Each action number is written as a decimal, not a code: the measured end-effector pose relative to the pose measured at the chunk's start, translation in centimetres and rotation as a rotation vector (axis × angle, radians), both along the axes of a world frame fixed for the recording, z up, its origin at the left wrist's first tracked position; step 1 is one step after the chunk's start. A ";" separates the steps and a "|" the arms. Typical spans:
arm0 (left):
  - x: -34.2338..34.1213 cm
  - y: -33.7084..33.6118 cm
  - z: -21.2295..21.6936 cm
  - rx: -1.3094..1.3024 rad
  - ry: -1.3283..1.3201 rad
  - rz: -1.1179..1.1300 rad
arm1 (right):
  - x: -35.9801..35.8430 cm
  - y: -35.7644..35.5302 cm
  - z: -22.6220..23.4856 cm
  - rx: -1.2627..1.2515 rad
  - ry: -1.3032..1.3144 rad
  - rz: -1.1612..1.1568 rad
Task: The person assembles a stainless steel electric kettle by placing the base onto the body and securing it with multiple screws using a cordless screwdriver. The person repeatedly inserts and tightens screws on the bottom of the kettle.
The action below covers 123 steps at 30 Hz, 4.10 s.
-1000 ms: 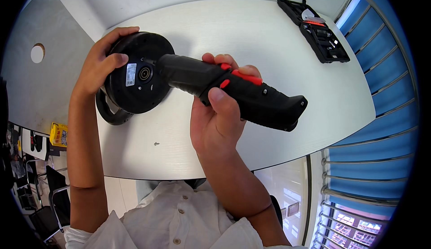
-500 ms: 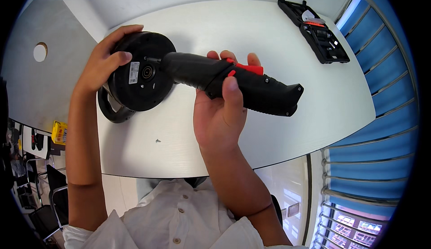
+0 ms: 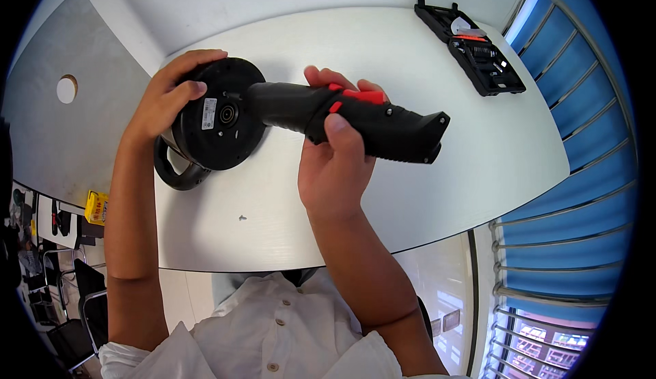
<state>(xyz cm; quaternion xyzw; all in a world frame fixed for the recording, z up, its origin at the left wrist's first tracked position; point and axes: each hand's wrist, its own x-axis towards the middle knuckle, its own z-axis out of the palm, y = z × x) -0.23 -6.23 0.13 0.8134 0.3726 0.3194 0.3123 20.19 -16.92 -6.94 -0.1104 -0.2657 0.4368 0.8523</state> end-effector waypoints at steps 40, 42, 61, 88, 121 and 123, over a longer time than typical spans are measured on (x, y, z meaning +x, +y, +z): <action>-0.8 -0.4 -0.7 0.170 -0.009 0.040 | -0.4 0.3 1.3 0.101 0.094 0.012; -0.9 -0.5 -0.9 0.182 -0.023 0.041 | -0.4 0.3 1.2 0.109 0.112 0.027; -0.4 -1.3 -0.8 0.350 0.055 0.063 | 0.1 -0.8 -0.7 0.067 0.144 0.058; -0.4 -1.5 -0.7 0.303 0.001 0.068 | 0.4 -0.7 -0.7 0.093 0.134 0.109; -0.8 -1.5 -0.6 0.171 0.077 0.068 | 0.4 -0.7 -0.9 0.076 0.175 0.114; -0.9 -1.6 -0.5 0.170 0.073 0.069 | 0.4 -0.7 -0.8 0.079 0.175 0.120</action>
